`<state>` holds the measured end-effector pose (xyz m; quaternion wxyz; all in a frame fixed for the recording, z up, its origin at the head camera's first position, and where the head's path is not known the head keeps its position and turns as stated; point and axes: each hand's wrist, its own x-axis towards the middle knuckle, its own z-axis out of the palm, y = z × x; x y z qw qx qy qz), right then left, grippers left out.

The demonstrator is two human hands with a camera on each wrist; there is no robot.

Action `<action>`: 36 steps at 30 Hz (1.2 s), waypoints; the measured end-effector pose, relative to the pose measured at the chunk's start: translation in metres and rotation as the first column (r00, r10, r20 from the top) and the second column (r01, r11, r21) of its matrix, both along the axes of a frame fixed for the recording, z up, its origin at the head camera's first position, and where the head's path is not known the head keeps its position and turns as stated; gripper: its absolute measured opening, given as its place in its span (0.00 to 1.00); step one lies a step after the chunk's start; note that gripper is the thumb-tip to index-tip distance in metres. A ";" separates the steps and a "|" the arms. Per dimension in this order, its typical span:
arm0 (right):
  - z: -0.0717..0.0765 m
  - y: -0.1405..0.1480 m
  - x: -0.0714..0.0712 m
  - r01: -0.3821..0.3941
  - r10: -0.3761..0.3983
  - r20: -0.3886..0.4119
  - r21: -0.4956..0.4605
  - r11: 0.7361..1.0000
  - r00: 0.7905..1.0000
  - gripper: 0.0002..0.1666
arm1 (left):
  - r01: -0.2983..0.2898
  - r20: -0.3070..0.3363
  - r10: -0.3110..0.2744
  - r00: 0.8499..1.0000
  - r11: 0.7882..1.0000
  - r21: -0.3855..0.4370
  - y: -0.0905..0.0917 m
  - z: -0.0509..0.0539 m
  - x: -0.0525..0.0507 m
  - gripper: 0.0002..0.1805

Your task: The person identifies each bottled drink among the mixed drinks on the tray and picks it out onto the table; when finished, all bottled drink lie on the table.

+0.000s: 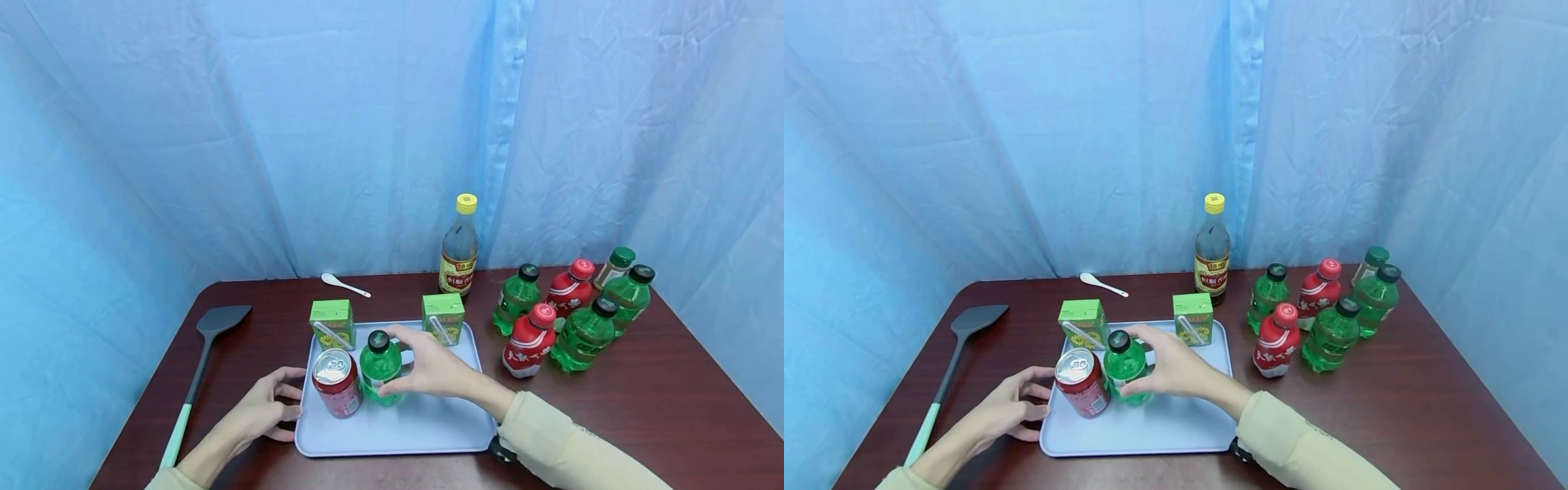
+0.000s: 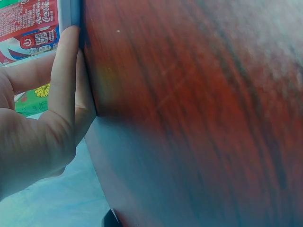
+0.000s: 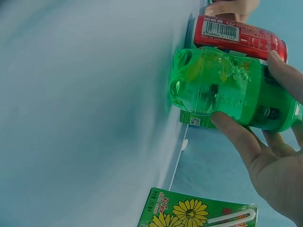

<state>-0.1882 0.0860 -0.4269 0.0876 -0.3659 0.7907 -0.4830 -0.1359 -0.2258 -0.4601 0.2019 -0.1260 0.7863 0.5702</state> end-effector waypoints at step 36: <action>0.081 0.092 0.042 0.158 -0.165 0.112 0.071 0.985 0.980 0.44 | 0.007 0.003 -0.007 1.000 1.000 -0.002 -0.001 -0.001 -0.001 0.37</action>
